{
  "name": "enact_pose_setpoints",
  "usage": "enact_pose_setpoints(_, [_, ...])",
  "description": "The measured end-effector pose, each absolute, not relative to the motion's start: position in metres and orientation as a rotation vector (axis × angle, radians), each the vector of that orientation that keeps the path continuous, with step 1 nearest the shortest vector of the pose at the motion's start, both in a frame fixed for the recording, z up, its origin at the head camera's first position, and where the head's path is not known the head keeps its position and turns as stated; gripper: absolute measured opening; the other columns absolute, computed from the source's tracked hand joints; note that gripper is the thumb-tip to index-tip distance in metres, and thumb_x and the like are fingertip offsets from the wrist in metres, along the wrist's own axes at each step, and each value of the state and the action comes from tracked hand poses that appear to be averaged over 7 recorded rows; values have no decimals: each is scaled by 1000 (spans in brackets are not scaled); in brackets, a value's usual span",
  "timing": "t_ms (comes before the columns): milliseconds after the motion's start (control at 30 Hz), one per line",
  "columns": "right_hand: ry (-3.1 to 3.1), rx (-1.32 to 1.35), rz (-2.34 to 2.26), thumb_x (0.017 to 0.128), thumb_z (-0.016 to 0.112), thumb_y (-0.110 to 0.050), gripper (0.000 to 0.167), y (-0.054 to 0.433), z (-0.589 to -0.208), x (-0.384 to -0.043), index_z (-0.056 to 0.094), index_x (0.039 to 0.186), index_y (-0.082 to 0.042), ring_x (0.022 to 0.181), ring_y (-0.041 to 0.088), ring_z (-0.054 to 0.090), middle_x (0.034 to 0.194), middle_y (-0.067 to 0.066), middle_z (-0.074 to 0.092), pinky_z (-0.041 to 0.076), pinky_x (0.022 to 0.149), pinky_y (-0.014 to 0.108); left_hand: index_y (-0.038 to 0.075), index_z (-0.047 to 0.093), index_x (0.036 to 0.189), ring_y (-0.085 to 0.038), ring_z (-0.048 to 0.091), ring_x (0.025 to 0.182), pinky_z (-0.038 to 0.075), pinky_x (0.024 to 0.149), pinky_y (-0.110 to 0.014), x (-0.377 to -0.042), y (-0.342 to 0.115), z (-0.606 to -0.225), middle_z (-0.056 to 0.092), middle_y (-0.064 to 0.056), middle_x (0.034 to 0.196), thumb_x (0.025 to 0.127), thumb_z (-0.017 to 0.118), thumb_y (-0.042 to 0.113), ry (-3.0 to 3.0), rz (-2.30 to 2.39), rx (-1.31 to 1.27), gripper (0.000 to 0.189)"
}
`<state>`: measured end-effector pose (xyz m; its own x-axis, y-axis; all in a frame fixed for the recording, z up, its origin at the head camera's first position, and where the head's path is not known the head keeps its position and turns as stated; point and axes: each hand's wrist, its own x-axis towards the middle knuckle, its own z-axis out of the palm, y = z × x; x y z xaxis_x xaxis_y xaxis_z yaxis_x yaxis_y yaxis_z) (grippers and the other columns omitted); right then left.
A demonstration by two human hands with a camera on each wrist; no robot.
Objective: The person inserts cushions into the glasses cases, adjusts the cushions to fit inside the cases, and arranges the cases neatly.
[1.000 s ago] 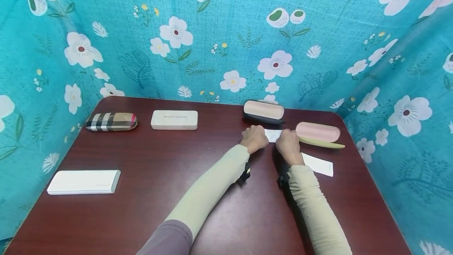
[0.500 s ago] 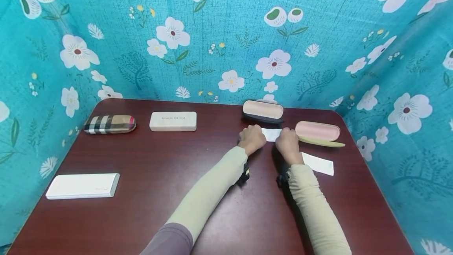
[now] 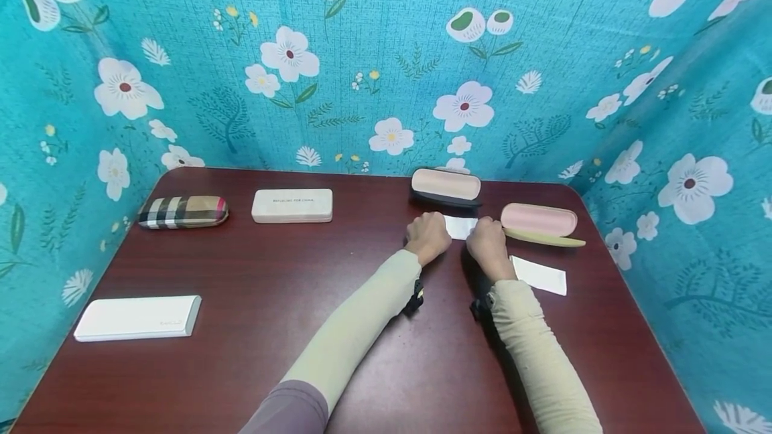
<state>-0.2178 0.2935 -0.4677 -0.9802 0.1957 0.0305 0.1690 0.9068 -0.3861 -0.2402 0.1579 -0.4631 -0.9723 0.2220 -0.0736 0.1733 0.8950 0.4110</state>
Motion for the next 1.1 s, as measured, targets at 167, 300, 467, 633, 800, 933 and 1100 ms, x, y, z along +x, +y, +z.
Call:
enact_pose_setpoints(167, [-3010, -262, 622, 90, 51, -1, 25, 297, -468, -212, 59, 95, 22, 93, 59, 62, 94, 41, 60, 51, 84, 63, 13, 64, 69, -19, 64, 69, 53, 61, -40, -237, 155, -465, 70, -4, 78, 89, 69, 21, 2938, 665, 323, 22])
enact_pose_setpoints(300, [-3018, -258, 647, 88, 50, 0, 21, 300, -471, -208, 61, 88, 18, 88, 57, 63, 89, 39, 61, 51, 79, 63, 16, 53, 62, -16, 52, 62, 47, 56, -36, -235, 153, -468, 54, 2, 63, 90, 68, 22, 2911, 704, 347, 33])
enact_pose_setpoints(467, [-3032, -308, 702, 92, 50, -5, 22, 302, -473, -205, 61, 94, 14, 94, 55, 65, 96, 40, 64, 52, 81, 62, 18, 45, 59, -15, 46, 61, 44, 57, -35, -234, 148, -468, 41, 5, 59, 93, 64, 24, 2883, 771, 341, 40])
enact_pose_setpoints(633, [-2995, -334, 764, 93, 53, -6, 15, 302, -471, -203, 61, 84, 4, 87, 43, 66, 87, 29, 65, 52, 79, 56, 16, 48, 61, -16, 47, 63, 45, 62, -38, -234, 143, -465, 45, 3, 61, 96, 62, 27, 2847, 864, 285, 40])
enact_pose_setpoints(800, [-2911, -307, 831, 96, 55, -6, 20, 302, -465, -203, 56, 76, -1, 82, 33, 56, 80, 18, 60, 49, 81, 50, 17, 41, 57, -16, 39, 59, 41, 58, -37, -237, 139, -464, 33, 5, 57, 97, 62, 29, 2814, 933, 250, 47])
enact_pose_setpoints(933, [-2866, -298, 901, 100, 53, -9, 19, 299, -456, -203, 62, 98, 8, 97, 40, 61, 99, 26, 66, 47, 94, 53, 17, 39, 57, -17, 39, 59, 41, 58, -36, -237, 134, -461, 31, 5, 57, 98, 62, 30, 2815, 966, 242, 49])
enact_pose_setpoints(1100, [-2821, -302, 960, 102, 53, -11, 24, 295, -446, -204, 61, 108, 10, 104, 42, 60, 105, 28, 65, 44, 98, 53, 17, 39, 54, -15, 33, 55, 37, 54, -34, -238, 130, -456, 29, 5, 53, 99, 61, 30, 2806, 1035, 252, 52])
